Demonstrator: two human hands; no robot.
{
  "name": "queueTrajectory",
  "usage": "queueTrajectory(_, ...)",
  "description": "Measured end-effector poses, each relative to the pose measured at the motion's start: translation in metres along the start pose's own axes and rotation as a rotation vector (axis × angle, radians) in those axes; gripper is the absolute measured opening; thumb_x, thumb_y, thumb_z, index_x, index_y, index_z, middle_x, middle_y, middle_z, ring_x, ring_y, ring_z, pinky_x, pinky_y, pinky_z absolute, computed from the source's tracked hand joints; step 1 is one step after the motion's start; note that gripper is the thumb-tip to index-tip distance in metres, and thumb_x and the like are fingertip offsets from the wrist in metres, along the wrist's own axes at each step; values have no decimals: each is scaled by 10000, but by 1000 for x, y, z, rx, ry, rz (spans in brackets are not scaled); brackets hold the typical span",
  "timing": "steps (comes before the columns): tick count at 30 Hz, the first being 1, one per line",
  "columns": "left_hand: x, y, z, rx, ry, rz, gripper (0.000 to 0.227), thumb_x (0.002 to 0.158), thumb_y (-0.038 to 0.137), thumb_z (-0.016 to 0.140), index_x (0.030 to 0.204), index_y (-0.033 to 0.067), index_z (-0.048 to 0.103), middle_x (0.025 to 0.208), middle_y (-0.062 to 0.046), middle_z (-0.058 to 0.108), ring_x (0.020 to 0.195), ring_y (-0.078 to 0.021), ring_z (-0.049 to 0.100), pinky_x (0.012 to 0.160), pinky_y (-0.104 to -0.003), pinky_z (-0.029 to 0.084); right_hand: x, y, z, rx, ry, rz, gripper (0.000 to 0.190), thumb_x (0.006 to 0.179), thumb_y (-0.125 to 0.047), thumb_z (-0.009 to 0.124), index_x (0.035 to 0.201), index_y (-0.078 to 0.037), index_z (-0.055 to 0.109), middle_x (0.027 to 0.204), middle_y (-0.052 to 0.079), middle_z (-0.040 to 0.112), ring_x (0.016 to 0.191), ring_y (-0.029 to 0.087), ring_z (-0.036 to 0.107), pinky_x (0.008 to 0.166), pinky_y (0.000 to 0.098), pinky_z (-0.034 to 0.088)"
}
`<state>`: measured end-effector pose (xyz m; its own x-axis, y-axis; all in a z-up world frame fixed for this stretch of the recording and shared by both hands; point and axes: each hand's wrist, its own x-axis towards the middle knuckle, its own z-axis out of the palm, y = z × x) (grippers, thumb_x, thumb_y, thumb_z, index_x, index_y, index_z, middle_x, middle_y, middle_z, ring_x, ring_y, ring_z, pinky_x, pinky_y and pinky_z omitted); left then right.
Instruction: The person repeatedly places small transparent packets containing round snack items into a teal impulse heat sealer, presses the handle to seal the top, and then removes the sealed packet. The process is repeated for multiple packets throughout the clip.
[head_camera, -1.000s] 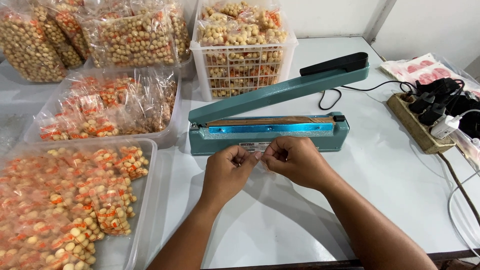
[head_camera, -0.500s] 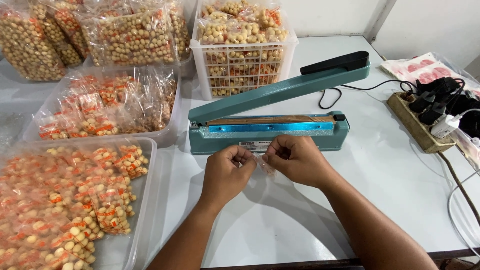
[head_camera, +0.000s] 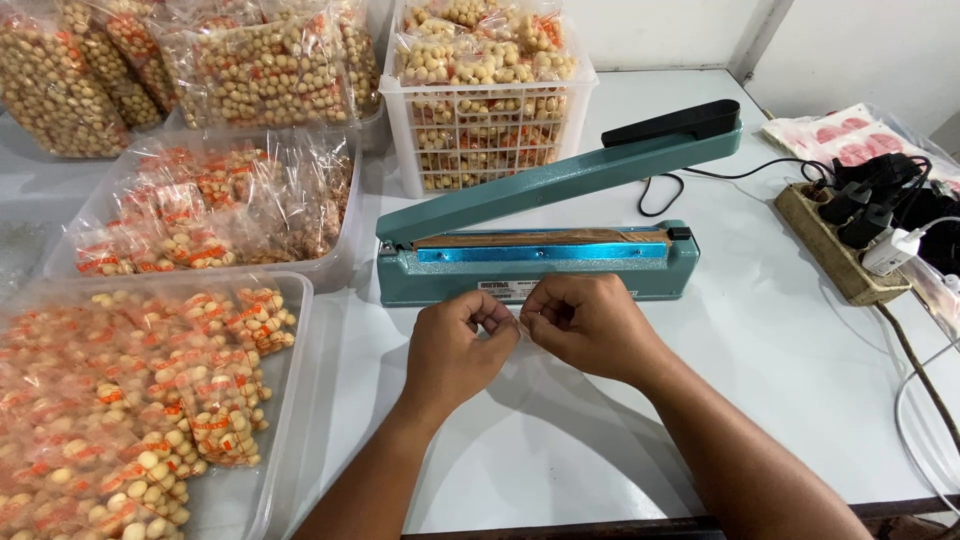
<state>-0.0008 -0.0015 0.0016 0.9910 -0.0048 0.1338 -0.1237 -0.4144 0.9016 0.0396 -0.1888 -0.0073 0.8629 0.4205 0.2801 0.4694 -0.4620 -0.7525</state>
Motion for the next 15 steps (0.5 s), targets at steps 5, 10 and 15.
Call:
queueTrajectory(5, -1, -2, -3, 9, 24, -33, 208, 819, 216, 727, 877, 20, 765, 693, -132, 706, 544, -134, 558, 555, -261, 491, -3, -7, 2, 22, 71, 1, 83, 807, -79, 780, 832, -6, 751, 577, 127, 678, 501, 215, 635, 464, 318, 513)
queueTrajectory(10, -3, 2, -4, -77, 28, -78, 287, 846, 294, 750, 873, 9, 768, 701, -144, 708, 556, -137, 558, 573, -270, 501, -1, -7, 4, 40, 111, 3, 87, 813, -83, 797, 834, -9, 755, 587, 126, 693, 498, 210, 643, 463, 304, 525)
queueTrajectory(15, 0, -3, 0, -176, 3, -110, 295, 885, 276, 713, 873, -12, 775, 689, -164, 697, 569, -177, 586, 589, -297, 503, 0, -13, 3, 50, 91, 62, 86, 811, -63, 800, 844, 2, 756, 611, 146, 695, 519, 229, 648, 482, 311, 534)
